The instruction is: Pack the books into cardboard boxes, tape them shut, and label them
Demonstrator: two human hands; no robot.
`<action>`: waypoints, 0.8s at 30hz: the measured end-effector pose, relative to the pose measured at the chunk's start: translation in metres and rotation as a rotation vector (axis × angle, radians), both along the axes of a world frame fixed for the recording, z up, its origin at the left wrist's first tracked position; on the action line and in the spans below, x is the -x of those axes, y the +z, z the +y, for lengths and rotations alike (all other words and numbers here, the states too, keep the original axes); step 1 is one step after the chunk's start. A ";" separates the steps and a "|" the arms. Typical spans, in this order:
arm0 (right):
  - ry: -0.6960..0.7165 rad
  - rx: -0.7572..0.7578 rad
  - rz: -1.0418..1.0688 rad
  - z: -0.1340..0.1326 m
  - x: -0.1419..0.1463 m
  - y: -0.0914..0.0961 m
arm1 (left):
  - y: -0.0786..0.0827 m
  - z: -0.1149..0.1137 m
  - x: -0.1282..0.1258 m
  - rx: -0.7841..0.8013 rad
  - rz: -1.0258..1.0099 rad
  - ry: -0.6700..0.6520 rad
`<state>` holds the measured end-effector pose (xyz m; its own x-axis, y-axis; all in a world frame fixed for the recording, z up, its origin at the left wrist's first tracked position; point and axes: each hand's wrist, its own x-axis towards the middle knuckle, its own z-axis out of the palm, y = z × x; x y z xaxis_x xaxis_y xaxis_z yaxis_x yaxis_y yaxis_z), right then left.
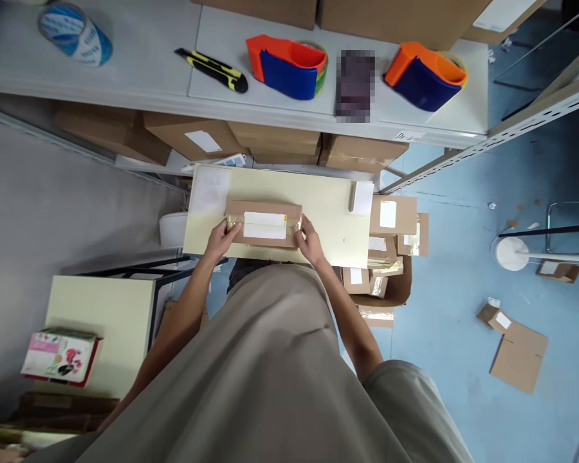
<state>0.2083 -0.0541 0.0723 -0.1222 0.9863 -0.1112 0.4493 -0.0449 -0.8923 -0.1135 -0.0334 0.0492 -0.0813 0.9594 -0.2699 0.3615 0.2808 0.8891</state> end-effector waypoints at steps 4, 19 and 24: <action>-0.023 -0.168 -0.201 0.008 -0.023 0.016 | 0.009 0.003 -0.005 -0.177 0.094 0.031; -0.185 0.130 -0.089 -0.004 -0.049 -0.065 | -0.069 -0.007 -0.014 0.087 -0.068 0.111; -0.322 0.256 0.234 0.043 -0.036 -0.044 | -0.057 0.041 -0.017 0.036 -0.098 0.127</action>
